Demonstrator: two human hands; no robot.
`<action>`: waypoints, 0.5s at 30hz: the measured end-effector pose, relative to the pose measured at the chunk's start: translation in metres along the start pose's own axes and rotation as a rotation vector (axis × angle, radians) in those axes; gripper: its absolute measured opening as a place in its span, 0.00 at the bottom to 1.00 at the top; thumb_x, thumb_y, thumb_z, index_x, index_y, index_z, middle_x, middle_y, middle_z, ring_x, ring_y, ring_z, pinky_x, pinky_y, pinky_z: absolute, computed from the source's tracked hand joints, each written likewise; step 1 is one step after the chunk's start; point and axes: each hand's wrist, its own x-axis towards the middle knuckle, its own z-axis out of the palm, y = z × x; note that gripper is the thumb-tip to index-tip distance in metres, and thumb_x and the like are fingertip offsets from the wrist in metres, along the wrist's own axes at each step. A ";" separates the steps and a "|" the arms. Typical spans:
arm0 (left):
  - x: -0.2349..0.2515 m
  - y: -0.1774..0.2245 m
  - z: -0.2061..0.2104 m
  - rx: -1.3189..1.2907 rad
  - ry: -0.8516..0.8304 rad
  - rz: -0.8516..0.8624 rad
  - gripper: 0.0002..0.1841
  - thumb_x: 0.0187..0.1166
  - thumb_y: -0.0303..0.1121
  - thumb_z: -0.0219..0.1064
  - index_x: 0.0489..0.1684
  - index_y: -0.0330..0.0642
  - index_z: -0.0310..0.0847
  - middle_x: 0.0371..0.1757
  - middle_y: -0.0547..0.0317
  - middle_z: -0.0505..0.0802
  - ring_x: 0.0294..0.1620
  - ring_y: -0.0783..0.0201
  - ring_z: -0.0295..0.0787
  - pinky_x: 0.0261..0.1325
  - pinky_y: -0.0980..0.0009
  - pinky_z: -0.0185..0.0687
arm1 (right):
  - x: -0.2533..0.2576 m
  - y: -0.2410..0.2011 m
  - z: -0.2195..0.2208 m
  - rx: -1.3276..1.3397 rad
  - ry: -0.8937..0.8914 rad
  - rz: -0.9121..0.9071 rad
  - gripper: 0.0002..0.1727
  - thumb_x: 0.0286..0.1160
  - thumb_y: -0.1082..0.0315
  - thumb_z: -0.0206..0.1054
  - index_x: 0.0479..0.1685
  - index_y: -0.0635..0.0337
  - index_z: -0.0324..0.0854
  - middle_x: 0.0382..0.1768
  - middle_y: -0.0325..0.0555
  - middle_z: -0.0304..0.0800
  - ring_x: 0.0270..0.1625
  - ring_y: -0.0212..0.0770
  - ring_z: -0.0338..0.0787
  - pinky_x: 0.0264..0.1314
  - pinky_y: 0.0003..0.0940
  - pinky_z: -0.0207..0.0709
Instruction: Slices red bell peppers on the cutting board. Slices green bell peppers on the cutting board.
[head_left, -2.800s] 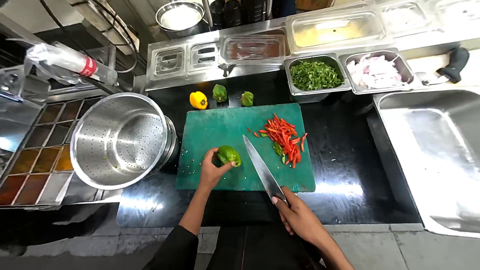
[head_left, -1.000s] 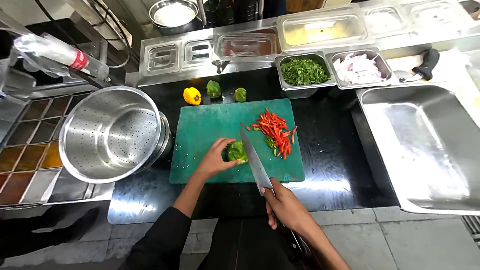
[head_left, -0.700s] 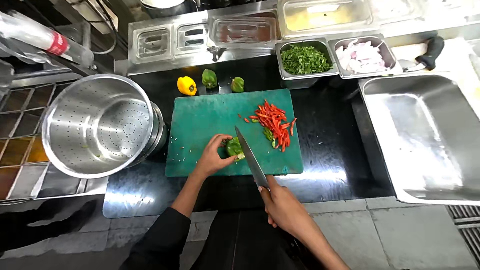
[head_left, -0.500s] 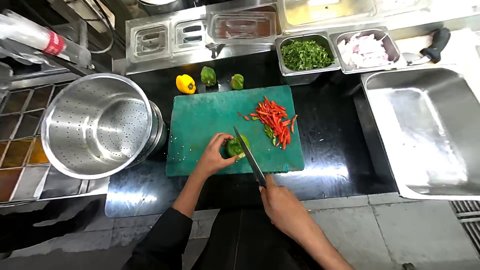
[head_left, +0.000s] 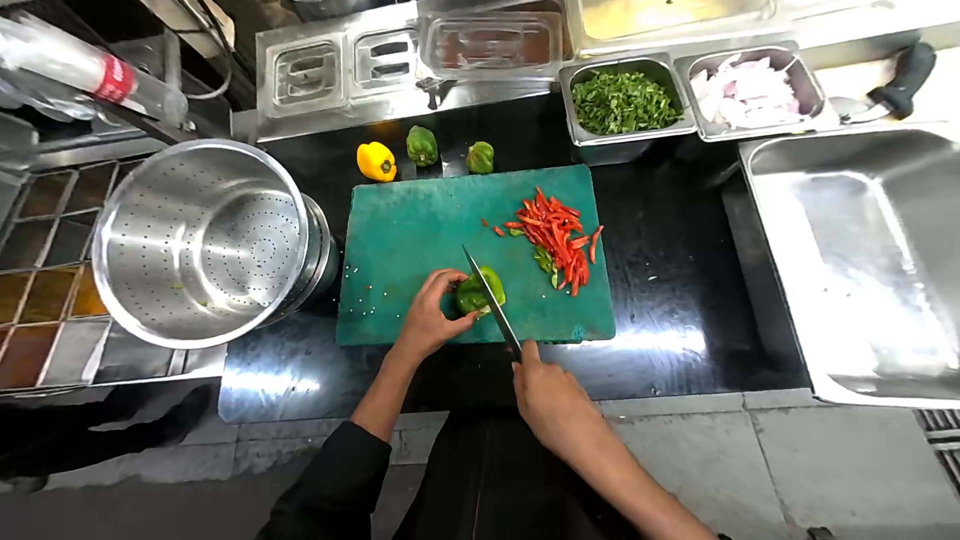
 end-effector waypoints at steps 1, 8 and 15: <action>-0.001 0.001 0.000 0.004 -0.001 -0.002 0.29 0.59 0.28 0.84 0.63 0.32 0.80 0.67 0.44 0.85 0.65 0.56 0.86 0.69 0.60 0.84 | 0.005 -0.002 0.000 0.003 0.021 -0.009 0.20 0.96 0.57 0.44 0.75 0.58 0.64 0.46 0.58 0.89 0.55 0.59 0.92 0.57 0.54 0.83; 0.001 -0.004 0.001 -0.028 0.043 -0.057 0.31 0.55 0.28 0.85 0.62 0.33 0.81 0.65 0.45 0.86 0.65 0.57 0.87 0.68 0.61 0.85 | 0.011 -0.004 -0.001 -0.040 0.030 -0.027 0.19 0.96 0.57 0.45 0.75 0.56 0.64 0.45 0.58 0.89 0.53 0.59 0.93 0.54 0.54 0.85; -0.004 -0.006 0.007 -0.020 0.071 0.011 0.29 0.56 0.27 0.83 0.60 0.31 0.81 0.65 0.43 0.86 0.65 0.58 0.87 0.69 0.63 0.85 | 0.018 -0.005 0.002 -0.043 0.052 -0.034 0.18 0.95 0.56 0.47 0.72 0.57 0.65 0.43 0.57 0.89 0.51 0.58 0.93 0.52 0.53 0.85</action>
